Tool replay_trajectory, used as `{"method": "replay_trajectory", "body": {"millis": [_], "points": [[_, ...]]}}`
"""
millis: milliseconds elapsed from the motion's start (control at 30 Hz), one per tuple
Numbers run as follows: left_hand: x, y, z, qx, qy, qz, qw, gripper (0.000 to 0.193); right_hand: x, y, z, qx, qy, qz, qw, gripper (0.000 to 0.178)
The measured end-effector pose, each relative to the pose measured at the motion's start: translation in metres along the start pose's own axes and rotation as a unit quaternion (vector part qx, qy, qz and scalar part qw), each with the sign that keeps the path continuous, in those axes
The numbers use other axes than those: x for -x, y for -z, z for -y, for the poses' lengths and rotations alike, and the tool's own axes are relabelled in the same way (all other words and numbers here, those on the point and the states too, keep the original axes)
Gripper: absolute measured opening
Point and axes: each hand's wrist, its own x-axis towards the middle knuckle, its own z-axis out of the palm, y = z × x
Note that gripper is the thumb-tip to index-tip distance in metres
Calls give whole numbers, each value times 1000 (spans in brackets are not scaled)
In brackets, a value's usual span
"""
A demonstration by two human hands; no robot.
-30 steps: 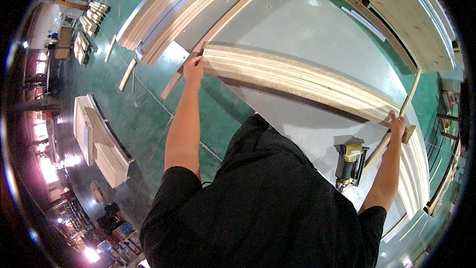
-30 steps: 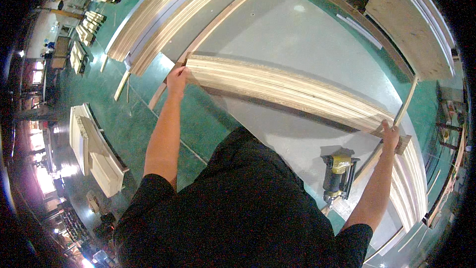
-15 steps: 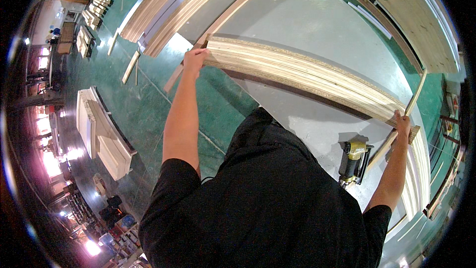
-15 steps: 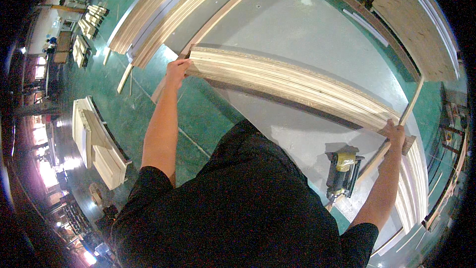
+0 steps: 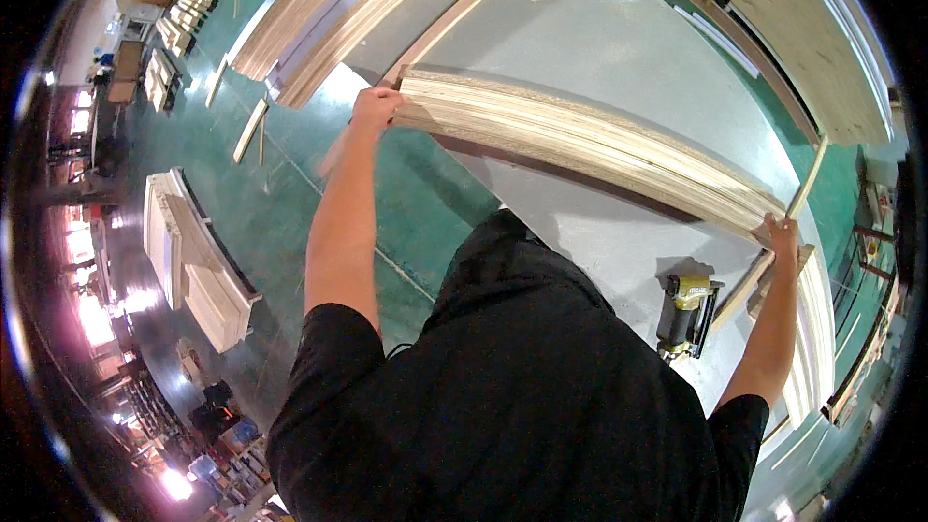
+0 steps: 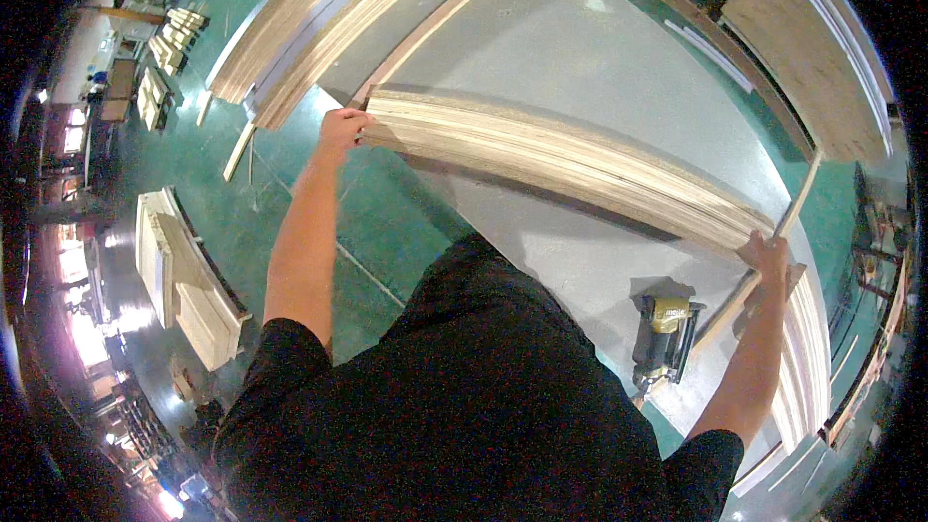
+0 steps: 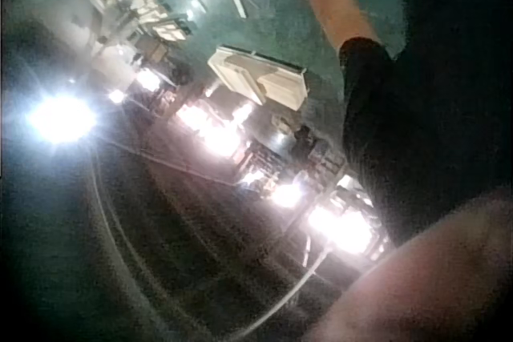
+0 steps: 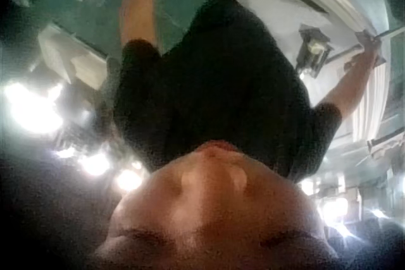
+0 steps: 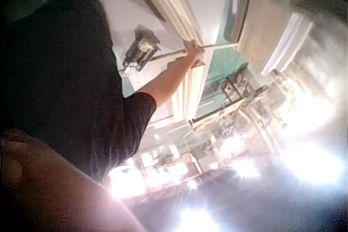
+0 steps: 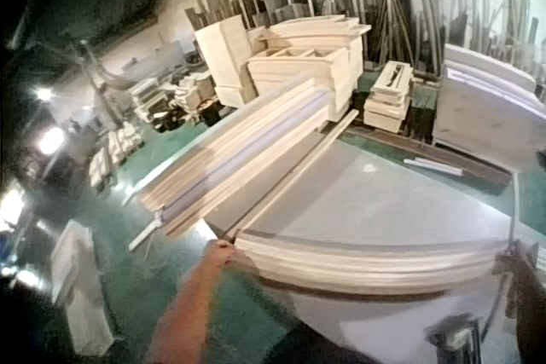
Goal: The person assembles a wooden frame by placing thin wooden strips onto a jig and securing them with a pneumatic nail gun. They repeatedly pick up strips, align them on the jig, and drive nails into the wood to fasten the pieces together.
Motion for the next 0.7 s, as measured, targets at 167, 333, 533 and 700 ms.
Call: {"method": "replay_trajectory", "body": {"millis": [167, 333, 533, 700], "points": [[-18, -15, -12, -115, -98, -117, 982, 51, -15, -5, 12, -18, 113, 16, 993, 59], [-5, -25, -37, -233, -65, -133, 961, 40, -18, -17, 7, -31, 106, 72, 991, 73], [-26, 3, 6, -26, -65, -132, 989, 29, -31, -39, 20, 4, 145, 53, 988, 72], [-28, -20, -28, 98, -7, -20, 995, 22, -16, -11, 0, -57, 86, 82, 991, 69]]}}
